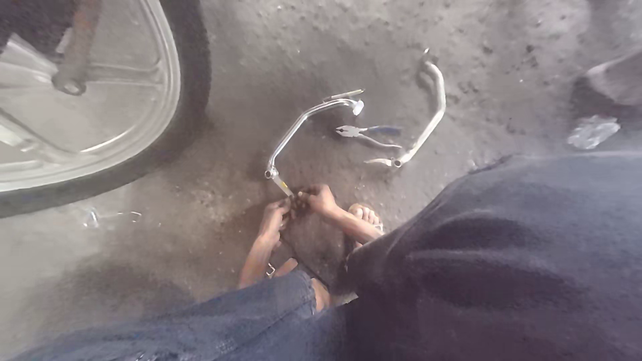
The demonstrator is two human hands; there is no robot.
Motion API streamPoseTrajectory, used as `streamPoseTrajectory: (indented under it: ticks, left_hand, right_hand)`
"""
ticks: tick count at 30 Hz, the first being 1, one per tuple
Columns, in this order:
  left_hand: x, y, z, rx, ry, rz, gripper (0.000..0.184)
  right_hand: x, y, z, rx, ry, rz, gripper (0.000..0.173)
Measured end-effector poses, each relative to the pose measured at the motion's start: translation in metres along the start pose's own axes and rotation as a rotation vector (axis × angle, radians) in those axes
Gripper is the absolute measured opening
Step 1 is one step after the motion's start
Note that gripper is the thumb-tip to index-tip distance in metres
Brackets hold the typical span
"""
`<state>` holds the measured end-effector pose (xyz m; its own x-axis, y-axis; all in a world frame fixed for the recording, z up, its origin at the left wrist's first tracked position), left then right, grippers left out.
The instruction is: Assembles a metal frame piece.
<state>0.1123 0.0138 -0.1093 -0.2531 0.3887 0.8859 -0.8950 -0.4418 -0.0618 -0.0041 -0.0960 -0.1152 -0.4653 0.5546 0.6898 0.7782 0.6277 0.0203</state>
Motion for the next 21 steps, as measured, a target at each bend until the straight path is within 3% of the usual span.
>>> streamPoseTrajectory:
  ticks: [10, 15, 21]
  left_hand:
    - [-0.001, -0.001, 0.000, -0.012, 0.025, -0.012, 0.023]
    - [-0.001, -0.004, 0.018, -0.047, 0.097, -0.038, 0.024]
    - [-0.004, -0.005, 0.025, -0.109, 0.130, -0.095, 0.027]
  right_hand:
    - [0.004, 0.002, -0.006, 0.009, -0.058, -0.015, 0.019]
    - [0.001, 0.006, -0.012, 0.107, -0.086, -0.056, 0.016]
    - [-0.006, 0.005, -0.014, 0.043, -0.124, -0.068, 0.014]
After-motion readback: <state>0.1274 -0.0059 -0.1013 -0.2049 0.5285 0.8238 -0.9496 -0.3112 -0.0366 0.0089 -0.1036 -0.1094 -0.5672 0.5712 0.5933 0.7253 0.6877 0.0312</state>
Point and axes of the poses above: each hand's wrist, its own x-axis away from the middle knuckle, its own y-axis out of the palm, z = x × y, the point moved 10 cm from there along -x, towards the middle knuckle, and after that the axes turned 5 degrees about -y, right-handed, at the moved point
